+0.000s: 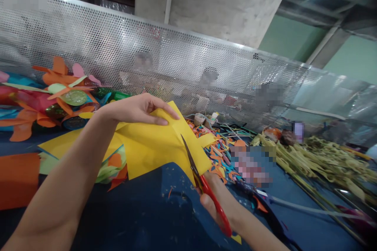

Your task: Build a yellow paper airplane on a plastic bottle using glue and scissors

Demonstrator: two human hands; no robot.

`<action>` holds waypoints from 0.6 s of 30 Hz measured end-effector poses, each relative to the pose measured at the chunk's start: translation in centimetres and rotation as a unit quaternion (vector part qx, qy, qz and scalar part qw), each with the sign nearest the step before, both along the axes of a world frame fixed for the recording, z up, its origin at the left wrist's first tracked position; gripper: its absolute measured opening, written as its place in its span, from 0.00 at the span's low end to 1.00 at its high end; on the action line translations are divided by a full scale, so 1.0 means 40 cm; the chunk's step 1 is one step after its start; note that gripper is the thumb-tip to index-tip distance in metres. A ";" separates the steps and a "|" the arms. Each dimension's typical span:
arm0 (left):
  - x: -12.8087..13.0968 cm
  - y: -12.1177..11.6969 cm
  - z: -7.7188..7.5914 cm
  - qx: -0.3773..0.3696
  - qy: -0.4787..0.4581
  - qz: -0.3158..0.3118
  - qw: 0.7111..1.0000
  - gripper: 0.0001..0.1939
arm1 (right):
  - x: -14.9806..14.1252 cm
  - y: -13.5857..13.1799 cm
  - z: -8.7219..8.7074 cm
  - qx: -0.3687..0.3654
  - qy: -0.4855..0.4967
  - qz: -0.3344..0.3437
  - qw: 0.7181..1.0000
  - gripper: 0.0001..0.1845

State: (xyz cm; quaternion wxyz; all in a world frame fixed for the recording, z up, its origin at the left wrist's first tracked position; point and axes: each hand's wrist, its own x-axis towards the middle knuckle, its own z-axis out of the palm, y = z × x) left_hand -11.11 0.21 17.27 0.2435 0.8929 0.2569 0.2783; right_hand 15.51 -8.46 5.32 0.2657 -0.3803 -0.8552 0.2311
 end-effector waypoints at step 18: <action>0.002 0.001 0.002 0.001 -0.011 -0.017 1.000 0.15 | -0.024 -0.012 0.043 -0.034 0.064 0.023 0.997 0.33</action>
